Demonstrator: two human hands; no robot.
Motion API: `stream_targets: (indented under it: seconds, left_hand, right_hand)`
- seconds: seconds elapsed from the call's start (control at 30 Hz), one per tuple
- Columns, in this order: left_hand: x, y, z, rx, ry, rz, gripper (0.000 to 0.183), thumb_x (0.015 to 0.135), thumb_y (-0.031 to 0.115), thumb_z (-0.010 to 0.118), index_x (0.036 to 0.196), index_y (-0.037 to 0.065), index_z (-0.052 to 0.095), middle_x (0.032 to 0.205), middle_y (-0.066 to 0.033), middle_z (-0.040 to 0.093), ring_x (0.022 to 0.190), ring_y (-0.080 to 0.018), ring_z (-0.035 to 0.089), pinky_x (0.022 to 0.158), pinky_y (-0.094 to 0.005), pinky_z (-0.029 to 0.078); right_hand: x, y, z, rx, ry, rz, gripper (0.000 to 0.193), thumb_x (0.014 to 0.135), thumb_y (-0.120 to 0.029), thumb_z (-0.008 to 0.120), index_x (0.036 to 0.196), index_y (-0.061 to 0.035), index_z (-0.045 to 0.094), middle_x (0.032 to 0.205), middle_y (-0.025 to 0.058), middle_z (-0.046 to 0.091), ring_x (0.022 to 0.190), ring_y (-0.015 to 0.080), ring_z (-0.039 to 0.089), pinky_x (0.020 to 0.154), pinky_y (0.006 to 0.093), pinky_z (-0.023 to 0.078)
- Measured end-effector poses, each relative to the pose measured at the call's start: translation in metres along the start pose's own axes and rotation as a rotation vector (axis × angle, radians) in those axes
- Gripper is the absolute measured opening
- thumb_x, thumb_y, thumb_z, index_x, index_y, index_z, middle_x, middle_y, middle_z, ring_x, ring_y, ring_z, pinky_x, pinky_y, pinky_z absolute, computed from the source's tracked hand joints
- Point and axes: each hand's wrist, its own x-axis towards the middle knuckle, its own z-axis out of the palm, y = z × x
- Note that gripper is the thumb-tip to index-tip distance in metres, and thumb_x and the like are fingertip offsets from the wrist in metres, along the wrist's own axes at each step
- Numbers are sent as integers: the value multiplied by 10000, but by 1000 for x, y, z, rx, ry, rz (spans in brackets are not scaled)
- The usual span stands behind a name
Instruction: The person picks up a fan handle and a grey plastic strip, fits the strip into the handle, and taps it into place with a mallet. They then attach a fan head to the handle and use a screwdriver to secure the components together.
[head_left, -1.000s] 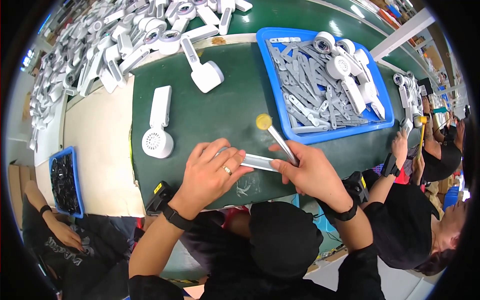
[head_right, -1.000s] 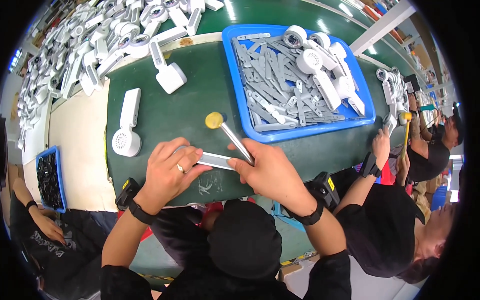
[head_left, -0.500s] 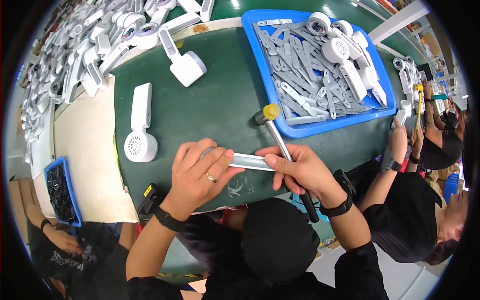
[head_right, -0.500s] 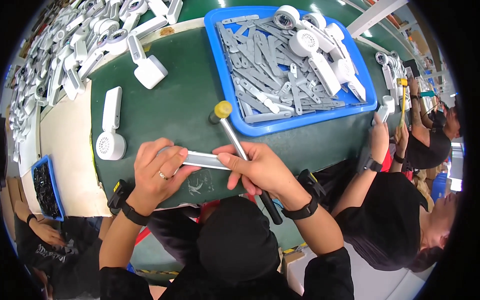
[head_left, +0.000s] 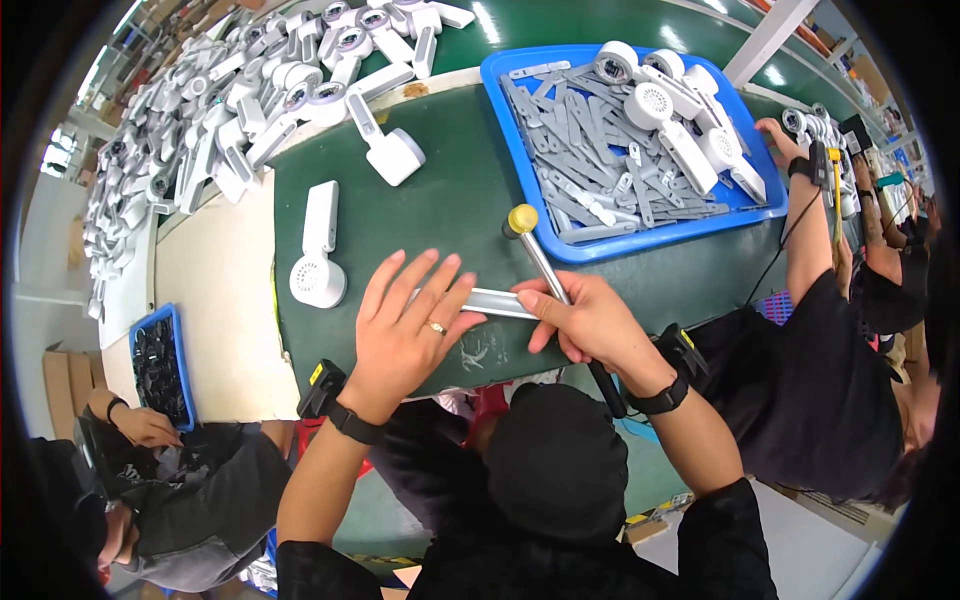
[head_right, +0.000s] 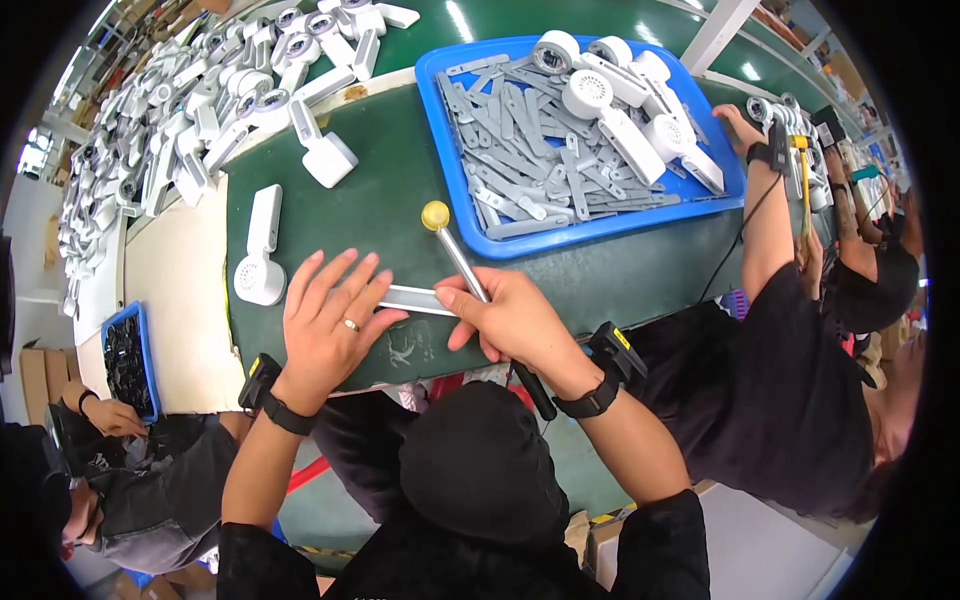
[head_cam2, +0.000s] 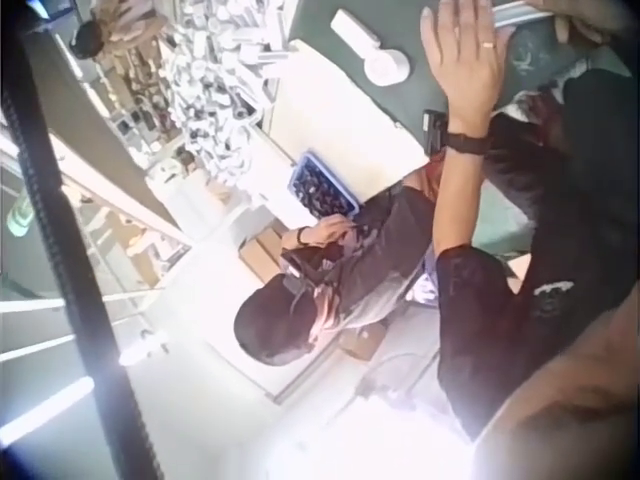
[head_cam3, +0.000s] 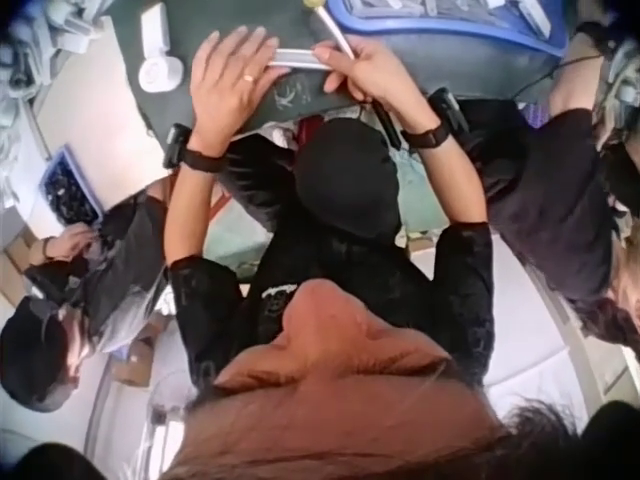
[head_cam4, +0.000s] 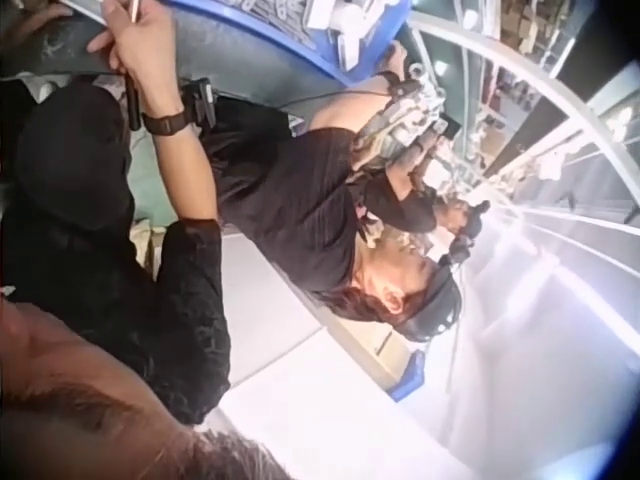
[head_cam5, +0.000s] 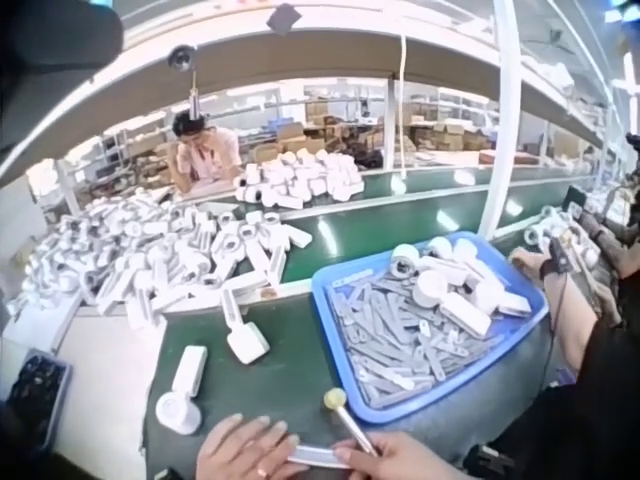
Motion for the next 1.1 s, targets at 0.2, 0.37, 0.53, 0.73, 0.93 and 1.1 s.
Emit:
stream_targets:
  seconds: [0.2, 0.37, 0.53, 0.73, 0.93, 1.1]
  left_hand:
    - [17, -6, 14, -248, -62, 144, 367, 795, 156, 842, 1144, 82, 753, 1130, -71, 745, 994, -259, 723, 965, -439, 574]
    - [16, -25, 18, -133, 16, 84, 345, 786, 101, 844, 1110, 34, 745, 1030, -82, 742, 902, -260, 712, 926, -423, 586]
    - [18, -24, 17, -158, 48, 90, 331, 793, 92, 840, 1103, 20, 746, 1024, -90, 747, 907, -262, 718, 921, -419, 588]
    - [14, -26, 19, -181, 68, 68, 299, 796, 96, 840, 1078, 35, 762, 1019, -87, 757, 898, -256, 728, 917, -419, 594]
    - [16, -25, 20, -171, 72, 76, 302, 798, 102, 839, 1083, 40, 762, 1020, -82, 755, 894, -249, 725, 920, -416, 596]
    - [17, -27, 19, -163, 56, 78, 322, 790, 100, 843, 1096, 42, 762, 1015, -80, 749, 890, -248, 722, 918, -413, 596]
  right_hand:
    - [-2, 2, 1, 17, 32, -33, 330, 1039, -291, 668, 1238, -28, 689, 684, 62, 701, 390, 45, 440, 370, 227, 311]
    - [-17, 8, 4, -29, 106, -194, 337, 1084, -286, 587, 1307, -34, 605, 665, -11, 564, 429, 55, 412, 409, 220, 325]
    - [-35, 9, -12, 274, 12, -181, 340, 1153, -289, 380, 1242, -11, 554, 728, 1, 474, 422, 63, 352, 400, 224, 306]
    - [-52, -4, 2, 161, -5, -185, 385, 1156, -301, 374, 1260, 21, 558, 709, -3, 469, 416, 56, 372, 392, 215, 306]
    - [-56, 7, 15, 26, 112, -234, 394, 1159, -305, 373, 1296, 2, 580, 669, -35, 437, 433, 24, 345, 405, 207, 295]
    - [-64, -9, 9, -34, 129, -260, 387, 1156, -314, 394, 1319, -25, 594, 663, -52, 455, 504, 19, 377, 465, 206, 323]
